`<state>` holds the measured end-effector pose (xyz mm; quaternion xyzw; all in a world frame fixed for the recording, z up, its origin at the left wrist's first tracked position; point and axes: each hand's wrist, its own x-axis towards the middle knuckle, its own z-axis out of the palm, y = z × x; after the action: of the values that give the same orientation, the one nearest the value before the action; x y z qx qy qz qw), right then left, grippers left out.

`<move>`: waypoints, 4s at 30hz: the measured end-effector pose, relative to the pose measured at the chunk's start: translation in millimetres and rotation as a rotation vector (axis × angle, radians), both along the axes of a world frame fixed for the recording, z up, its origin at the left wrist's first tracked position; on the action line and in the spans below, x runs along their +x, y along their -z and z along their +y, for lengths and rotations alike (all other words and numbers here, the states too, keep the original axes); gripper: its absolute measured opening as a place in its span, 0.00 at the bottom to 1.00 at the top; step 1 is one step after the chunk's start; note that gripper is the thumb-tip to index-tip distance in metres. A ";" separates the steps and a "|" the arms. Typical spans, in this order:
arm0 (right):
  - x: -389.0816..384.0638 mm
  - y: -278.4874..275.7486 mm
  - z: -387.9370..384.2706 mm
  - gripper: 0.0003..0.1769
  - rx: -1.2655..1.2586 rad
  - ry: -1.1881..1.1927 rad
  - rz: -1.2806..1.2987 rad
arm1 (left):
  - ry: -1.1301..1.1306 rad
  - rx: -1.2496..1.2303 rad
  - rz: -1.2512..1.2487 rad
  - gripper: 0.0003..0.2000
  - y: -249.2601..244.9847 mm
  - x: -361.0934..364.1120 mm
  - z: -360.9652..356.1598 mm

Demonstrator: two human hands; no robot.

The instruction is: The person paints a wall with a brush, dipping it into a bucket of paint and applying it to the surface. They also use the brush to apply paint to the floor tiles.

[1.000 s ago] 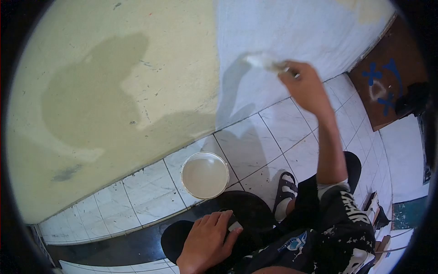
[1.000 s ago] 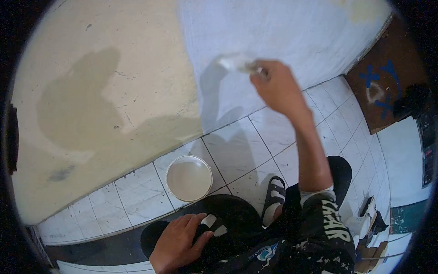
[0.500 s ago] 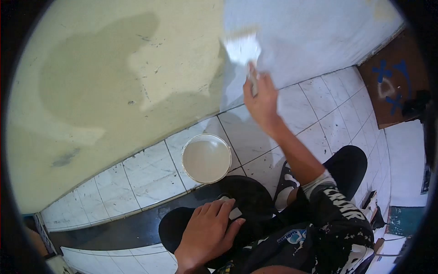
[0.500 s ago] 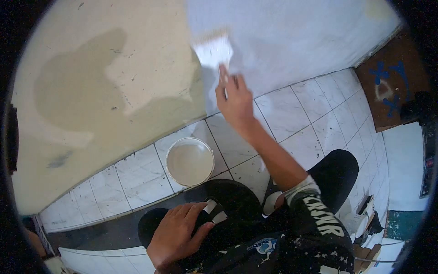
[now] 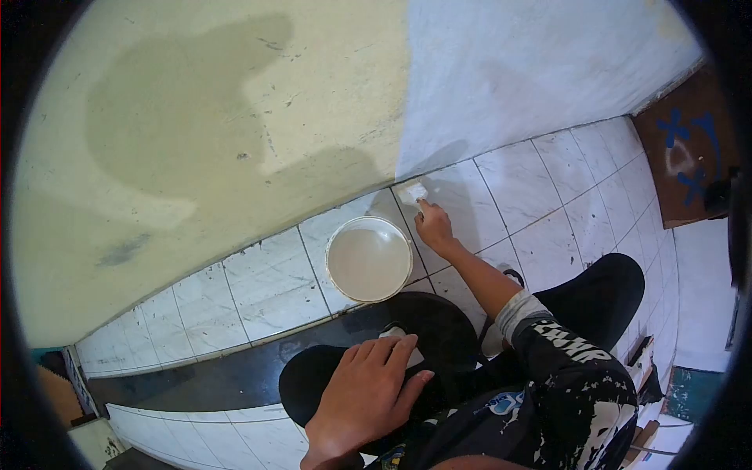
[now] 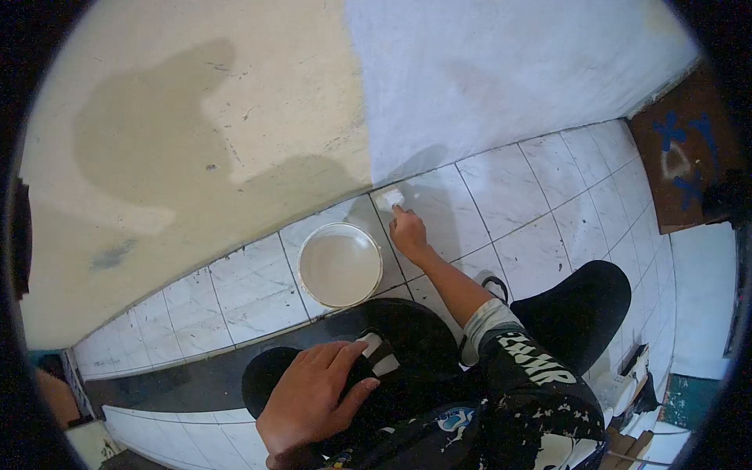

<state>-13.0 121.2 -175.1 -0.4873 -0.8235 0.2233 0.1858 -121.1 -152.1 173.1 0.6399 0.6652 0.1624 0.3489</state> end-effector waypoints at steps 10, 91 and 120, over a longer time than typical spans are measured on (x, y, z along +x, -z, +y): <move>-24.8 6.0 16.5 0.20 -0.030 -0.038 -0.018 | -0.016 0.011 -0.006 0.23 0.0 -0.8 -2.6; 27.9 -41.5 11.8 0.29 0.048 0.084 0.392 | -0.043 0.022 0.022 0.23 1.1 1.9 0.7; 14.8 -342.9 25.5 0.13 -1.063 -0.569 -0.023 | -0.220 -0.162 0.112 0.20 3.5 34.1 47.5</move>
<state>1.8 146.7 167.8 -0.2765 -0.6990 0.6400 -0.1592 -87.0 -104.7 169.6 0.5408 0.7607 0.1097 0.3418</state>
